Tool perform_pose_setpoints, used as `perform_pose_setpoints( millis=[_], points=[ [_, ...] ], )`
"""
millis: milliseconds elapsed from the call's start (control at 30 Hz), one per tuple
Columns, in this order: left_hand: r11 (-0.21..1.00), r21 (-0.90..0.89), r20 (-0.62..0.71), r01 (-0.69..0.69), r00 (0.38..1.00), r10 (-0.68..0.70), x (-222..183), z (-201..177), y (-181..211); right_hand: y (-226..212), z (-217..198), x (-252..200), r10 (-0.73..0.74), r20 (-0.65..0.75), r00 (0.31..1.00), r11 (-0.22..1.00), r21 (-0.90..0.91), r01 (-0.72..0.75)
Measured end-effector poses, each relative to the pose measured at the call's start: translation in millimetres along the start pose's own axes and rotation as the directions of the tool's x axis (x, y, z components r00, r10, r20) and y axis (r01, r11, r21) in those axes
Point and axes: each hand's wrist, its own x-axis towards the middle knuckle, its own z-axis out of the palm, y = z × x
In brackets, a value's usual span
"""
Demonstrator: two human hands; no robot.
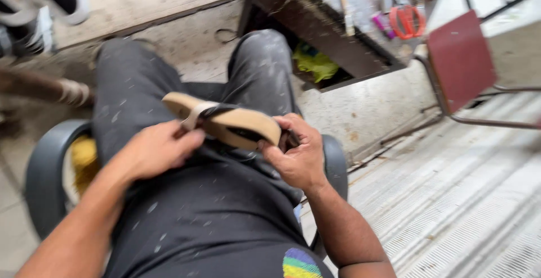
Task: Trimming excess material and smoothing the edges of a sandal during repair
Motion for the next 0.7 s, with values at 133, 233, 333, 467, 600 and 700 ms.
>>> perform_pose_setpoints(
  millis=[133,233,333,467,600,700],
  points=[
    [0.52,0.854,-0.181,0.0,0.937,0.297,-38.9,-3.7,50.3,-26.7,-18.5,20.9,0.035,0.23,0.973,0.956,-0.292,0.035],
    [0.376,0.743,0.061,-0.555,0.615,0.786,8.6,18.9,41.6,-26.4,-18.5,44.0,0.005,0.414,0.91,0.941,-0.311,0.137],
    [0.419,0.551,0.184,-0.722,0.594,0.783,43.3,44.9,40.4,-5.8,-42.4,85.4,0.061,0.499,0.865,0.964,-0.255,0.079],
    [0.627,0.545,0.093,-0.556,0.784,0.614,64.8,45.9,34.6,34.1,-95.9,187.1,0.444,0.015,0.896,0.727,-0.591,-0.35],
    [0.677,0.544,0.065,-0.495,0.83,0.554,80.9,42.9,36.6,64.1,-116.3,287.6,0.593,-0.154,0.79,0.532,-0.661,-0.529],
    [0.633,0.476,0.05,-0.61,0.737,0.674,89.4,43.9,40.9,99.0,-135.3,331.6,0.514,-0.154,0.844,0.469,-0.774,-0.426]
  ],
)
